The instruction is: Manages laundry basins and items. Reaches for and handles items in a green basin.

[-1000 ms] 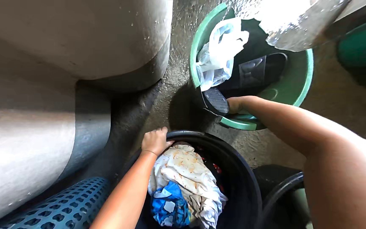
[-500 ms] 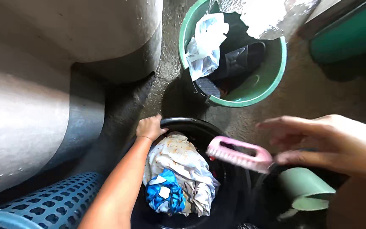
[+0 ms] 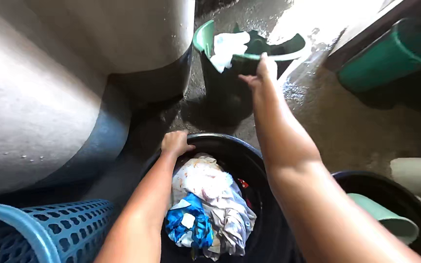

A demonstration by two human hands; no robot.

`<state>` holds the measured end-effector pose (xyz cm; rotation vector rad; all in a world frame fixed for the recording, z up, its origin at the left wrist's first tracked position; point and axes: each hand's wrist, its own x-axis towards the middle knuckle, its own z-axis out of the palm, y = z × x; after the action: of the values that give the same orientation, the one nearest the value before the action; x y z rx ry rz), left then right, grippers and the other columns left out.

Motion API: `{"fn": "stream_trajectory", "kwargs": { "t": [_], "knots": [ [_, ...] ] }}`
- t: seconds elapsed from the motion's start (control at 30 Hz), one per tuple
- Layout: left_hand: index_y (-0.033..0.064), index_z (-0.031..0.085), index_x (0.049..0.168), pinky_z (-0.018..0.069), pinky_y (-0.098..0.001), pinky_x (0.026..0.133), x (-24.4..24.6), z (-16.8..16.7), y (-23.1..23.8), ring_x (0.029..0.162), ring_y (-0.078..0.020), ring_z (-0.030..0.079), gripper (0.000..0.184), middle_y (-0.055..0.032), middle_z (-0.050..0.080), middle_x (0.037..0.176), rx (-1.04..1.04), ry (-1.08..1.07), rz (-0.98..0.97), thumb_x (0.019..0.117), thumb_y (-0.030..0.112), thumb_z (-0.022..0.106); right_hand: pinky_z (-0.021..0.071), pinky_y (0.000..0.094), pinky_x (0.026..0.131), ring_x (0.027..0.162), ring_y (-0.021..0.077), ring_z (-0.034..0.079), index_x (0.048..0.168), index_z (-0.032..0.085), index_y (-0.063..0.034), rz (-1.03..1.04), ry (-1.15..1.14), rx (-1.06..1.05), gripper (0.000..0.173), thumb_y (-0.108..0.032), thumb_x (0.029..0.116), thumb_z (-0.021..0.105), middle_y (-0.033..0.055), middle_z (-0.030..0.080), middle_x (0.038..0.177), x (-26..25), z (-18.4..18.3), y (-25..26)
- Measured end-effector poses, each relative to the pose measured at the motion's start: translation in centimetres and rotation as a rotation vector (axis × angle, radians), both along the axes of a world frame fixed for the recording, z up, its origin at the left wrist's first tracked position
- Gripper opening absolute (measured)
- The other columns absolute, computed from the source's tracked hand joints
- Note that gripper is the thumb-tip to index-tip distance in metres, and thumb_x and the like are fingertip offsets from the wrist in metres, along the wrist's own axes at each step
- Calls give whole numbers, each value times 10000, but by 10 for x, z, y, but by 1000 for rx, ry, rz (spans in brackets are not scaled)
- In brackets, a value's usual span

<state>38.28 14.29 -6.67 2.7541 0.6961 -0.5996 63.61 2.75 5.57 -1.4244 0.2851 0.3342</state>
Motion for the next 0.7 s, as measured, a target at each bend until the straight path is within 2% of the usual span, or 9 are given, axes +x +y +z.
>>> {"fn": "stream_trajectory", "kwargs": {
  "t": [0.1,0.2,0.23,0.33,0.4,0.47,0.5,0.57,0.7],
  "knots": [
    [170,679,1183,535,-617,866,-3,-1,-5,1008,-367,701,550,-140,731,1054,22,-31,-9,826,579,765,602,430,751,990,286,657,1454,415,-17,47,50,-394,479,-230,1028,470,206,520,1313,11,-4,-7],
    [169,675,1180,535,-619,870,-13,1,-4,1043,-366,693,554,-142,724,1083,22,-59,27,823,581,770,562,485,654,861,306,607,1386,458,-51,51,173,-352,453,-274,997,528,194,515,1191,-30,-33,-36],
    [170,677,1197,535,-626,881,-15,1,-5,1063,-368,688,563,-145,721,1105,8,-65,42,821,577,776,549,496,666,888,313,594,1404,441,-50,26,187,-303,472,-278,1001,533,197,506,1206,-51,-44,-49],
    [175,691,1193,533,-645,866,-22,3,-7,1054,-374,687,566,-148,724,1092,-23,-105,90,802,570,799,531,624,909,1291,430,521,1596,193,-79,-134,172,-98,671,-315,1043,492,256,396,1527,-87,-73,-84],
    [162,680,1179,527,-643,876,-25,4,-6,1065,-376,682,566,-151,719,1099,-22,-76,108,814,581,786,496,679,947,1371,415,472,1633,114,-238,-242,107,147,703,-617,1063,278,177,344,1608,-82,-80,-96],
    [167,676,1194,529,-642,877,-24,2,-6,1071,-374,684,581,-148,719,1112,-6,-46,109,813,593,779,481,712,968,1361,372,515,1596,272,-343,-262,97,376,876,-878,904,218,104,457,1566,-72,-67,-107],
    [169,675,1202,530,-638,878,-20,2,-5,1071,-372,685,585,-145,720,1115,0,-38,104,816,599,772,506,701,932,1313,386,553,1587,297,-294,-237,99,358,876,-853,912,304,139,497,1522,-68,-60,-111],
    [161,677,1197,533,-633,865,-16,0,-4,1055,-374,687,590,-149,719,1102,-3,-34,93,816,601,771,549,661,878,1239,428,576,1579,257,-147,-155,164,184,815,-573,967,583,230,487,1466,-66,-63,-116],
    [154,687,1173,540,-625,845,-14,-1,-2,1028,-371,692,579,-145,722,1076,-12,-27,87,809,596,774,582,588,796,1098,401,630,1430,389,-43,-174,265,203,551,-182,925,561,250,552,1317,-54,-65,-100]
  ]
}}
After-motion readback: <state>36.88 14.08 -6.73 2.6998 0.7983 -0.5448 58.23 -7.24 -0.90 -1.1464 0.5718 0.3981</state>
